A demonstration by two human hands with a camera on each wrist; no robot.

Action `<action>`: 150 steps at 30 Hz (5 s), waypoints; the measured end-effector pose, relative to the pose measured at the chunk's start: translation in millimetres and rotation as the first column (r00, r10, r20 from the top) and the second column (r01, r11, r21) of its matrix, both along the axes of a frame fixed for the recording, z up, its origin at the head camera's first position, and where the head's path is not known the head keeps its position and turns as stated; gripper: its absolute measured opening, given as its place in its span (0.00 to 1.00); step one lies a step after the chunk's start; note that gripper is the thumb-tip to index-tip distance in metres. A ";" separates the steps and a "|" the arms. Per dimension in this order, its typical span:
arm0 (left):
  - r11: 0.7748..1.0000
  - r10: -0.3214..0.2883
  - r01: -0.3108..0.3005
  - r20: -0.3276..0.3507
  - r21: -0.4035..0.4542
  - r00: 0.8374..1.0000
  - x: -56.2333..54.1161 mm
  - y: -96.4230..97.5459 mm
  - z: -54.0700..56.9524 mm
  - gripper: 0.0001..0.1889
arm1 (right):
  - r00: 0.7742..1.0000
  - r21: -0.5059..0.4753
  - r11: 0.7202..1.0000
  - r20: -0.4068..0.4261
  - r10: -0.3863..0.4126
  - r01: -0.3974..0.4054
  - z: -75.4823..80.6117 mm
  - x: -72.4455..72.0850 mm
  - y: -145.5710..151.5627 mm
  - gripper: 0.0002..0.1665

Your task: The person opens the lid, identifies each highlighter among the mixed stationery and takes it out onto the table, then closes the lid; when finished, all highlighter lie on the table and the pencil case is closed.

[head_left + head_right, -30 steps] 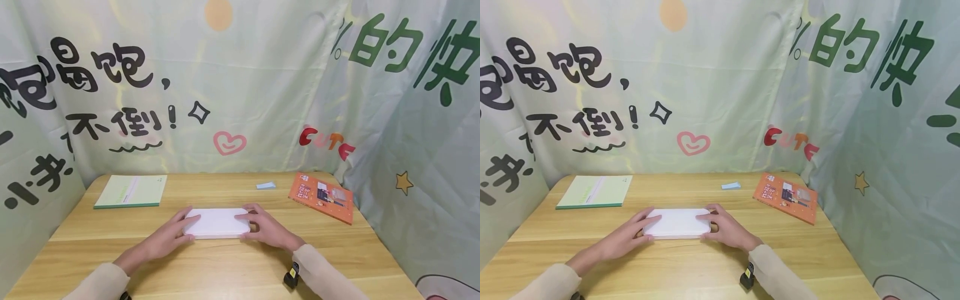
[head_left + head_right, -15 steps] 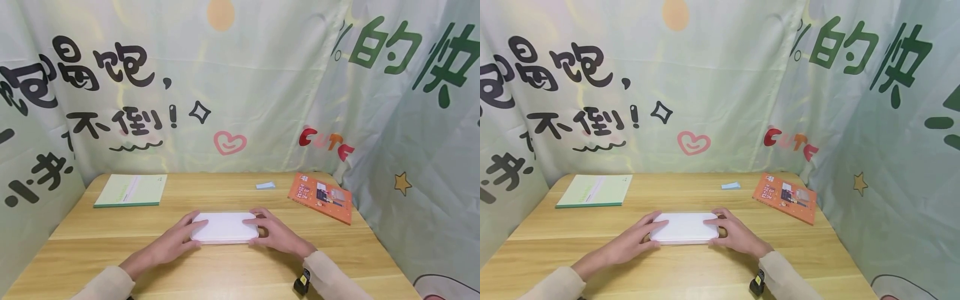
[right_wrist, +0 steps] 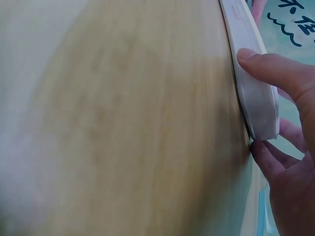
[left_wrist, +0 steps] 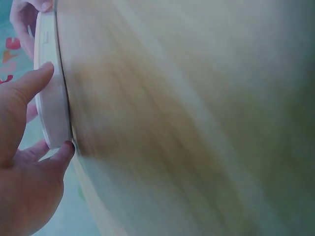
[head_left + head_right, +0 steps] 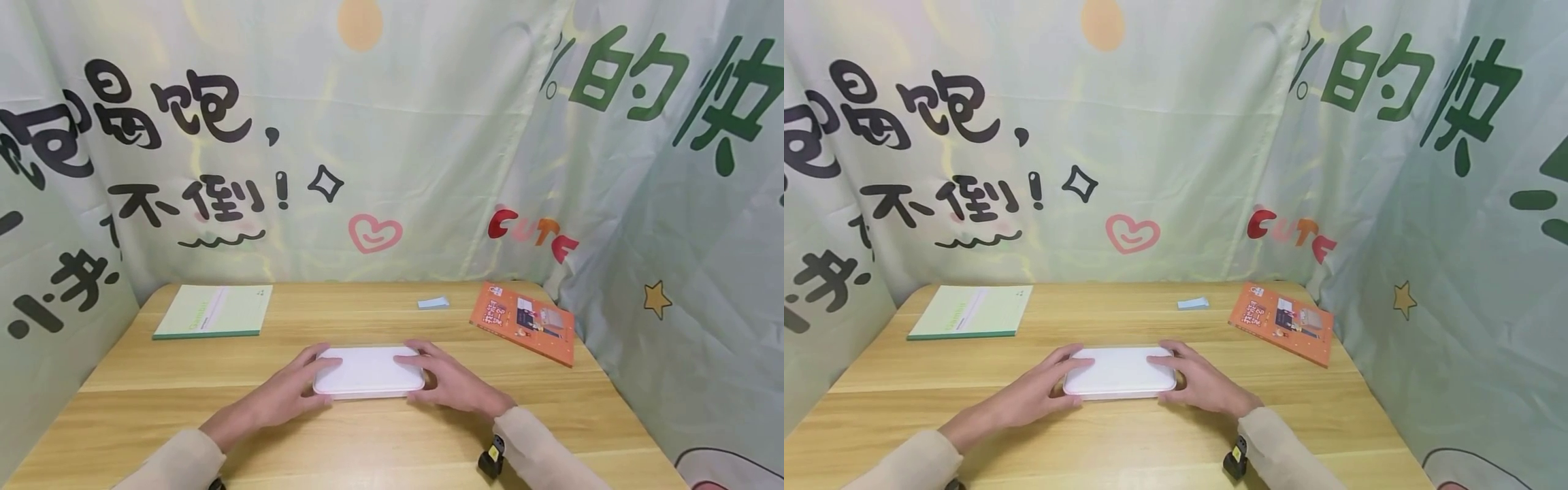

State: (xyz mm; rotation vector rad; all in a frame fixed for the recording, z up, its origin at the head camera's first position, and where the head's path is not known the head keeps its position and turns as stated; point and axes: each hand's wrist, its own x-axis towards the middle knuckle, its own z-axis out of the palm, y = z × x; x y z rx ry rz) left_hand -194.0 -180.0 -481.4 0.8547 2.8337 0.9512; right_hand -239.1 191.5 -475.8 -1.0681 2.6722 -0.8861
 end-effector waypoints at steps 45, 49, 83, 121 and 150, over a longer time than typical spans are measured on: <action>0.996 -0.067 0.063 -0.050 -0.069 0.996 -30.8 -8.6 5.0 0.35 | 0.994 0.061 0.997 -0.102 0.043 -0.037 -1.4 -1.3 -5.4 0.41; 0.995 -0.062 0.060 -0.030 -0.073 0.998 -32.4 -9.8 6.3 0.35 | 0.991 0.070 0.997 -0.122 0.047 -0.038 -0.6 -0.3 -7.1 0.41; 0.926 0.197 -0.273 0.284 0.260 0.938 -35.3 -1.9 10.6 0.28 | 0.988 -0.293 0.953 0.153 -0.036 0.080 -2.0 -2.7 18.8 0.47; 0.936 0.028 -0.090 0.182 0.340 0.983 -15.6 -10.3 -1.4 0.33 | 0.985 -0.263 0.958 0.150 -0.079 0.116 2.8 -9.2 4.9 0.60; 0.974 -0.146 0.105 0.201 0.201 0.969 -35.3 -21.2 3.9 0.40 | 0.999 -0.041 0.998 0.000 -0.042 0.042 0.6 -14.4 0.9 0.60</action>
